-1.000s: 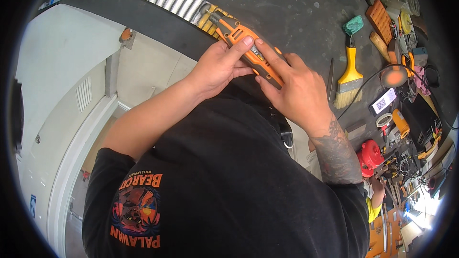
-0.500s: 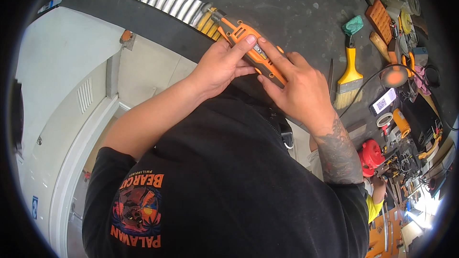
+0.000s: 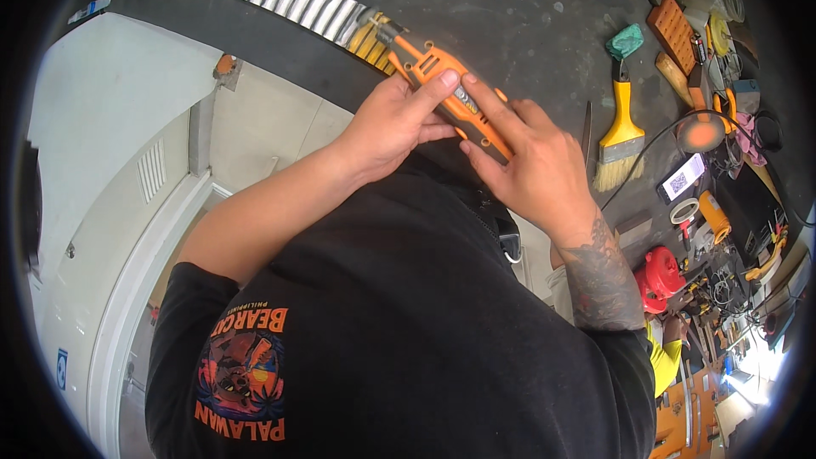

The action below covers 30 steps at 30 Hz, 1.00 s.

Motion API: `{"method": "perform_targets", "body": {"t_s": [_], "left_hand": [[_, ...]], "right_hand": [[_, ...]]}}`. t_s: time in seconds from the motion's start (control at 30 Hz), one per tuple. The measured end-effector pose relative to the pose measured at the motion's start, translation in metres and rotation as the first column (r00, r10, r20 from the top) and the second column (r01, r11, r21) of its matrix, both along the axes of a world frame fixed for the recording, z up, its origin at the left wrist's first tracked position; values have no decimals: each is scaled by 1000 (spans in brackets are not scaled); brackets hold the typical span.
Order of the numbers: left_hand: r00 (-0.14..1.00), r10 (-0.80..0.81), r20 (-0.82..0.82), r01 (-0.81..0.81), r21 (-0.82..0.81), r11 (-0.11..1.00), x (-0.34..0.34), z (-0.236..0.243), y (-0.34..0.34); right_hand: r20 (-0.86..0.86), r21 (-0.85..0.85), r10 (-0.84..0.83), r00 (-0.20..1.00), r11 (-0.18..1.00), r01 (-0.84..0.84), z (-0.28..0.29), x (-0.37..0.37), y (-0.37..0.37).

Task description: The person uses a rotary tool with a small polishing attachment to buff and polish the frets on a guitar neck at a workbench.

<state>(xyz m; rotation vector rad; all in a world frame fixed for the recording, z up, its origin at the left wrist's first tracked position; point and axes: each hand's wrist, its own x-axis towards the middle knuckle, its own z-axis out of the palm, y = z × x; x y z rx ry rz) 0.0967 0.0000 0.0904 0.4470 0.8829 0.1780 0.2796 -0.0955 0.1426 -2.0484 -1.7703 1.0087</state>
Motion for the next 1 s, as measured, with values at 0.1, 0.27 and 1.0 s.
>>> {"method": "perform_targets", "body": {"t_s": [0.1,0.27,1.0], "left_hand": [[999,-15,47,17,-48,999,-13,-3,-14],[998,-22,67,30,-127,991,-26,-8,-28],[1000,25,1,-25,-74,997,-35,-13,-31]], "right_hand": [[28,54,33,999,998,-35,-1,-7,-16],[78,45,92,993,994,-95,-5,-16,-31],[153,22,98,983,995,-102,-1,-35,-28]]}}
